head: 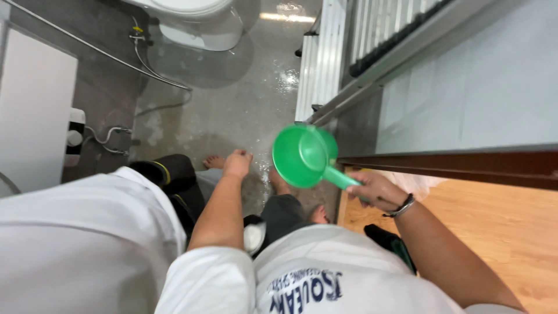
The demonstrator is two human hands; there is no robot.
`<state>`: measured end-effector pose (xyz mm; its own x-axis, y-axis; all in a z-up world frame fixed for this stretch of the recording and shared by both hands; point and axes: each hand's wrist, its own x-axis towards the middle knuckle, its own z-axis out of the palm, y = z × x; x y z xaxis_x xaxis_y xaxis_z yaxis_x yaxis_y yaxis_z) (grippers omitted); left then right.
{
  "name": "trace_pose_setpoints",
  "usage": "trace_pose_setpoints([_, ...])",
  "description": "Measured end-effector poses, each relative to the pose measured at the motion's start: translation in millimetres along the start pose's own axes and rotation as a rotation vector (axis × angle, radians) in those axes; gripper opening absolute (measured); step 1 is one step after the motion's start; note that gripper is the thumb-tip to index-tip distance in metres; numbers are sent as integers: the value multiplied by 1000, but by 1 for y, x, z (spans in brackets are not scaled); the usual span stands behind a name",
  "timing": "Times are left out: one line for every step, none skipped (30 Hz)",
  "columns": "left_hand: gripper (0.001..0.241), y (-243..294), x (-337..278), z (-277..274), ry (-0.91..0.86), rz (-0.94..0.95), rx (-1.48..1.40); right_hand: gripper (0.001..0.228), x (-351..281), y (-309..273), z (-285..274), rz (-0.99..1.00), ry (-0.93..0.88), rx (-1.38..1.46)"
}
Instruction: Cleaning various parts of a bathroom including the toilet, floor, and sink area.
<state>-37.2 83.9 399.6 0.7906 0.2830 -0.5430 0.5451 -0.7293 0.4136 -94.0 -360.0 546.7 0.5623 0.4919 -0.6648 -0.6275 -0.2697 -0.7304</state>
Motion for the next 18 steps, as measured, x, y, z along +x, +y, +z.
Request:
trace_pose_setpoints([54, 6, -1, -17, -4, -7, 9, 48, 1, -20, 3, 4, -6, 9])
trace_pose_setpoints([53, 12, 0, -35, -6, -47, 30, 50, 3, -41, 5, 12, 64, 104])
trace_pose_setpoints([51, 24, 10, -58, -3, -76, 57, 52, 11, -66, 6, 12, 140, 203])
trace_pose_setpoints([51, 14, 38, -66, -1, -73, 72, 52, 18, -84, 13, 6, 139, 218])
trace_pose_setpoints([50, 10, 70, -71, 7, -67, 70, 53, 23, -103, 17, -26, 189, 184])
trace_pose_setpoints([50, 6, 101, -77, 16, -62, 68, 53, 28, -122, 20, -58, 239, 150])
trace_pose_setpoints([50, 7, 112, -85, 6, -60, 73, 53, 33, -140, 25, -51, 245, 157])
trace_pose_setpoints([50, 8, 124, -93, 25, -28, 46, 51, 39, -157, 30, -55, 278, 170])
trace_pose_setpoints([51, 11, 138, -105, 55, 5, 16, 49, 47, -177, 33, -69, 306, 178])
trace_pose_setpoints([51, 19, 149, -120, 55, 8, 18, 49, 55, -195, 32, -70, 309, 180])
trace_pose_setpoints([50, 22, 156, -131, 70, 0, 13, 49, 61, -209, 33, -55, 379, 209])
trace_pose_setpoints([50, 25, 161, -141, 85, -9, 9, 49, 66, -223, 33, -39, 450, 237])
trace_pose_setpoints([50, 30, 168, -150, 86, -10, 2, 49, 70, -238, 32, -39, 450, 230])
trace_pose_setpoints([50, 34, 174, -159, 105, -18, -6, 48, 74, -252, 32, -48, 499, 211])
trace_pose_setpoints([49, 34, 175, -164, 126, -35, -18, 47, 76, -264, 31, -53, 539, 186])
trace_pose_setpoints([49, 41, 174, -172, 128, -46, -29, 47, 86, -270, 25, -50, 532, 172])
trace_pose_setpoints([49, 42, 166, -177, 141, -79, -50, 47, 94, -274, 22, -155, 521, 192])
trace_pose_setpoints([48, 44, 159, -183, 155, -113, -71, 47, 102, -279, 18, -259, 508, 213])
